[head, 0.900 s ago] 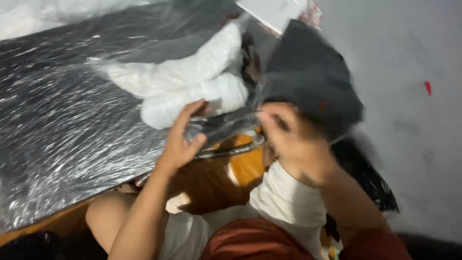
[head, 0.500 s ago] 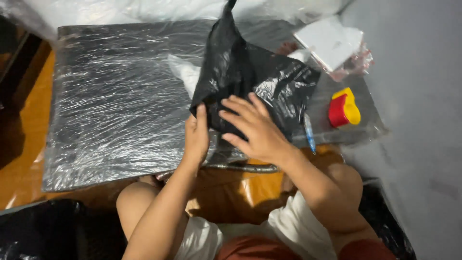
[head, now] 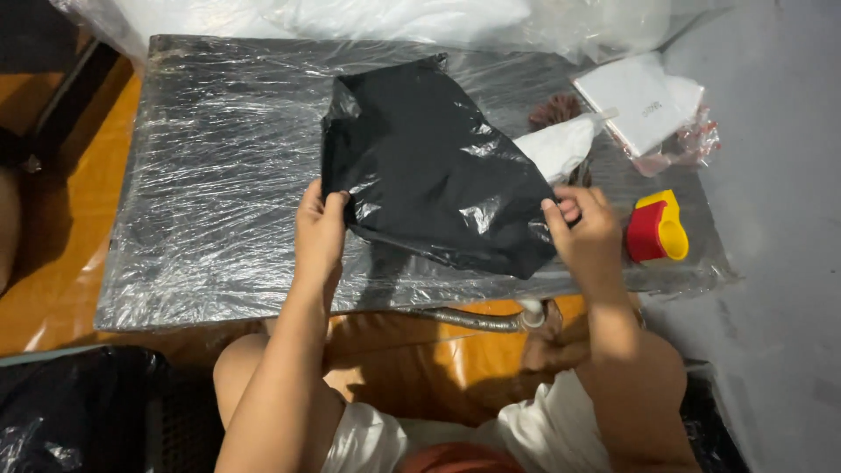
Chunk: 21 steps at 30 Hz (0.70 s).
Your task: Inserting a white pillow into a black plastic shipping bag, folding the bag, and smoothing it with a duster.
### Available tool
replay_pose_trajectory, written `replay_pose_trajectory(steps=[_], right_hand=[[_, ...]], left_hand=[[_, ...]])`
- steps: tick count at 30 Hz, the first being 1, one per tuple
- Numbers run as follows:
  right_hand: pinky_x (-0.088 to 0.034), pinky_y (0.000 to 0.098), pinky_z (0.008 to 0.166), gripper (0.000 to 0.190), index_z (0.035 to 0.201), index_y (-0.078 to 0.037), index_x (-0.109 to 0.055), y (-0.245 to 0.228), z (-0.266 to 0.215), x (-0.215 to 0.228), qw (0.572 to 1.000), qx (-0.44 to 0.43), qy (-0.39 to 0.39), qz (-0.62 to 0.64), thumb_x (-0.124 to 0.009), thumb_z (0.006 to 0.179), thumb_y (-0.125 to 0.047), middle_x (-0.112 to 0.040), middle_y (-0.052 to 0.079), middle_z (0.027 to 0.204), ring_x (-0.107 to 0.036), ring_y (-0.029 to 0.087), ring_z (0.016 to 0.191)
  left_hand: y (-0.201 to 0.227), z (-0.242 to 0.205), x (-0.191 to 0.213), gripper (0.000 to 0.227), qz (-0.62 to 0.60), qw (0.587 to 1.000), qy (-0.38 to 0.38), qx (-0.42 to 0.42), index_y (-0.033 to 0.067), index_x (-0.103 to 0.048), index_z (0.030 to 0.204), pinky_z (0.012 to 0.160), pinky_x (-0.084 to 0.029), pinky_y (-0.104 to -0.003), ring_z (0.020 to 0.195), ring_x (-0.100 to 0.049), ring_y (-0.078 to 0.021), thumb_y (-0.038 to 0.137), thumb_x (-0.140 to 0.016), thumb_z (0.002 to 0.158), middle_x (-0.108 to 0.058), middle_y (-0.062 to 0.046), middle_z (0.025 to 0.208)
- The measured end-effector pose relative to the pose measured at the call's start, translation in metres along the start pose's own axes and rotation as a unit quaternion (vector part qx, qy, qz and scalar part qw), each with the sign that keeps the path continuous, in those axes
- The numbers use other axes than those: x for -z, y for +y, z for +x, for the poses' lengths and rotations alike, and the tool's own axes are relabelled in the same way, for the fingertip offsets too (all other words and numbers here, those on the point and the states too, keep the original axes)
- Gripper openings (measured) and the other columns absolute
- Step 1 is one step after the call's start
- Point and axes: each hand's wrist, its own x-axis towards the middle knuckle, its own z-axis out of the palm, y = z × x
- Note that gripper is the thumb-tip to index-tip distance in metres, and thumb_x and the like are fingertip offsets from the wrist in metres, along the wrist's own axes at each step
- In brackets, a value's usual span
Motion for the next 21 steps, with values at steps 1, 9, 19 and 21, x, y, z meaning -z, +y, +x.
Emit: replay_pose_trajectory(steps=[1, 9, 19, 21], right_hand=[[-0.051, 0.0253, 0.069, 0.019, 0.104, -0.013, -0.077, -0.002, -0.001, 0.002, 1.000, 0.000, -0.001, 0.002, -0.089, 0.090, -0.020, -0.063, -0.004, 0.081, -0.065, 0.011, 0.070], [-0.045, 0.0311, 0.064, 0.020, 0.117, 0.003, -0.068, -0.042, 0.013, 0.034, 0.993, -0.008, 0.081, 0.080, -0.074, 0.105, -0.013, -0.055, 0.010, 0.088, -0.057, 0.022, 0.067], [-0.056, 0.0379, 0.088, 0.048, 0.133, 0.007, -0.053, -0.101, -0.007, 0.023, 0.917, -0.011, -0.075, 0.391, -0.051, 0.103, -0.031, -0.066, 0.022, 0.109, -0.071, 0.031, 0.098], [-0.051, 0.0386, 0.104, 0.093, 0.151, 0.000, -0.036, -0.091, -0.014, 0.014, 0.789, -0.086, -0.146, 0.590, -0.050, 0.093, -0.072, -0.058, 0.011, 0.135, -0.062, 0.018, 0.118]], left_hand=[[0.007, -0.001, 0.000, 0.011, 0.001, 1.000, 0.002, 0.000, 0.0115, -0.071, 0.100, 0.066, -0.050, -0.025, 0.074, -0.055, -0.0099, 0.012, -0.065, 0.092, -0.058, 0.003, 0.079], [0.012, -0.005, 0.010, 0.014, -0.067, 0.979, 0.108, -0.156, 0.0065, -0.069, 0.110, 0.082, -0.057, -0.035, 0.092, -0.062, -0.0192, 0.011, -0.060, 0.100, -0.067, -0.012, 0.095], [0.058, -0.032, 0.045, 0.083, 0.208, 0.721, -0.150, -0.644, 0.0047, -0.075, 0.104, 0.104, -0.037, -0.064, 0.103, -0.061, -0.0443, 0.074, -0.031, 0.096, -0.067, -0.023, 0.107], [0.071, -0.062, 0.009, 0.063, 0.272, 0.687, -0.241, -0.629, 0.0023, -0.068, 0.121, 0.122, -0.028, -0.059, 0.143, -0.049, -0.0379, 0.044, -0.022, 0.109, -0.056, -0.017, 0.151]])
